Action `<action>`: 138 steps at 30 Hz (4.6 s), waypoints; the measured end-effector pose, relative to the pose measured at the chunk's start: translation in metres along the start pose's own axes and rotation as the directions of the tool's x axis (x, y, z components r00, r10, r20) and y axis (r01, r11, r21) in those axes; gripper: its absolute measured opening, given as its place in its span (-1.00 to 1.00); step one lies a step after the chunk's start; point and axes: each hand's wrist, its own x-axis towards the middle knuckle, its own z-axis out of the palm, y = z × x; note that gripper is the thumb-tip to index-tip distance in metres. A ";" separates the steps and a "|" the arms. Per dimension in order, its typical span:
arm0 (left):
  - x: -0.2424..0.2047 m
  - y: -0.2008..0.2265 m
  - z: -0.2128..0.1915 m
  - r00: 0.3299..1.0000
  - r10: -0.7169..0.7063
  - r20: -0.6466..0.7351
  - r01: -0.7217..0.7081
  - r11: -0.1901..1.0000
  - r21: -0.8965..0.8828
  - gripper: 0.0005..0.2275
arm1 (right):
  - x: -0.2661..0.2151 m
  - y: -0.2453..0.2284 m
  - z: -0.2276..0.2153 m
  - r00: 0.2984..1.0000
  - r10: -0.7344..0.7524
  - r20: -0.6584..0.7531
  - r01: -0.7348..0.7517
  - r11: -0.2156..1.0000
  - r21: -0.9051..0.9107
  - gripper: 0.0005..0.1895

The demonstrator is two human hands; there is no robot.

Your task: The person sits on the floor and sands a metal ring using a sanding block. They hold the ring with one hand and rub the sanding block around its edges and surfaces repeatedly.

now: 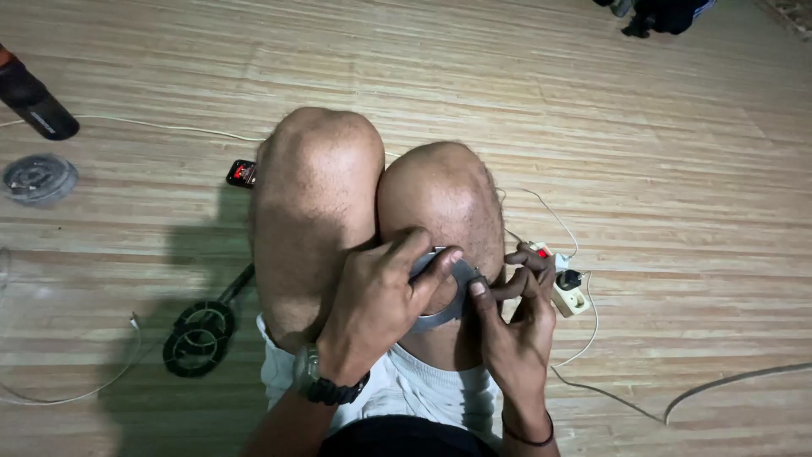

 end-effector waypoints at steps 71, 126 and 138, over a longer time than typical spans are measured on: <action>0.013 0.023 -0.017 0.988 -0.152 -0.029 0.147 0.978 -0.148 -0.71 | -0.003 -0.018 -0.028 0.961 0.180 0.210 -0.227 0.947 0.228 -0.90; -0.022 0.010 0.007 0.947 -0.287 0.141 0.283 0.958 0.049 -0.19 | 0.039 -0.032 0.016 0.996 -0.082 -0.032 0.081 0.996 -0.026 -0.65; -0.023 0.009 0.007 0.971 -0.219 0.099 0.221 0.975 -0.008 -0.22 | 0.028 -0.023 0.016 0.987 -0.151 -0.047 0.144 0.981 -0.130 -0.67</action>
